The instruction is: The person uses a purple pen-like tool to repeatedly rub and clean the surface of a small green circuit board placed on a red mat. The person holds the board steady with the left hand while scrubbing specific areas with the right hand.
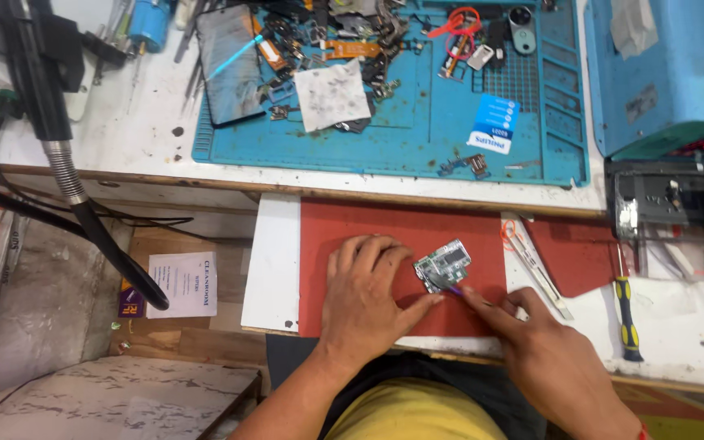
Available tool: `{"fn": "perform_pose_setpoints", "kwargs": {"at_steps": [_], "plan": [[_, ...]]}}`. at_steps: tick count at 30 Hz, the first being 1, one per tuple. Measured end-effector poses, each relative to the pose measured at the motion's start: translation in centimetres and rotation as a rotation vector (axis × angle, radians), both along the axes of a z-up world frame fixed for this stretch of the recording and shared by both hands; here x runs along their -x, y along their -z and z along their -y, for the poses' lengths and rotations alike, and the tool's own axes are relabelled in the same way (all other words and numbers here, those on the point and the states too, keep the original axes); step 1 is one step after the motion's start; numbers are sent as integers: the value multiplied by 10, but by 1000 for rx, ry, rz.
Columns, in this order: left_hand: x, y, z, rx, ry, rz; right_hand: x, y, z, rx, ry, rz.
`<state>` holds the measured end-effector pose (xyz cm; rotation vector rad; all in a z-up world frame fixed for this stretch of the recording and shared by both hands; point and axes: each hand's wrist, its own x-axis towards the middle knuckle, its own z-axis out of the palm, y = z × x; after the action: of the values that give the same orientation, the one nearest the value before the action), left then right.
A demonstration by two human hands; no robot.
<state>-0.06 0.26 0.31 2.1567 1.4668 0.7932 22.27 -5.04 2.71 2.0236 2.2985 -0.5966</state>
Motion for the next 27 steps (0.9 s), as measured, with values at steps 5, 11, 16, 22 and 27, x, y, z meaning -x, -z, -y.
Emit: {"fn": "perform_pose_setpoints", "kwargs": {"at_steps": [5,11,16,22,27], "plan": [[3,1,3,2,19,-15,8,8,-5,-28,15,-25],[1,1,3,23,10,-20,-3,4,-10,-42,79,-7],[1,1,3,-39,40,-52,-1,5,-2,-34,107,-87],[-8,-4,-1,-5,31,-81,5,6,2,32,52,-13],[-11,-7,-8,85,0,-65,6,9,3,-17,72,-59]]}}
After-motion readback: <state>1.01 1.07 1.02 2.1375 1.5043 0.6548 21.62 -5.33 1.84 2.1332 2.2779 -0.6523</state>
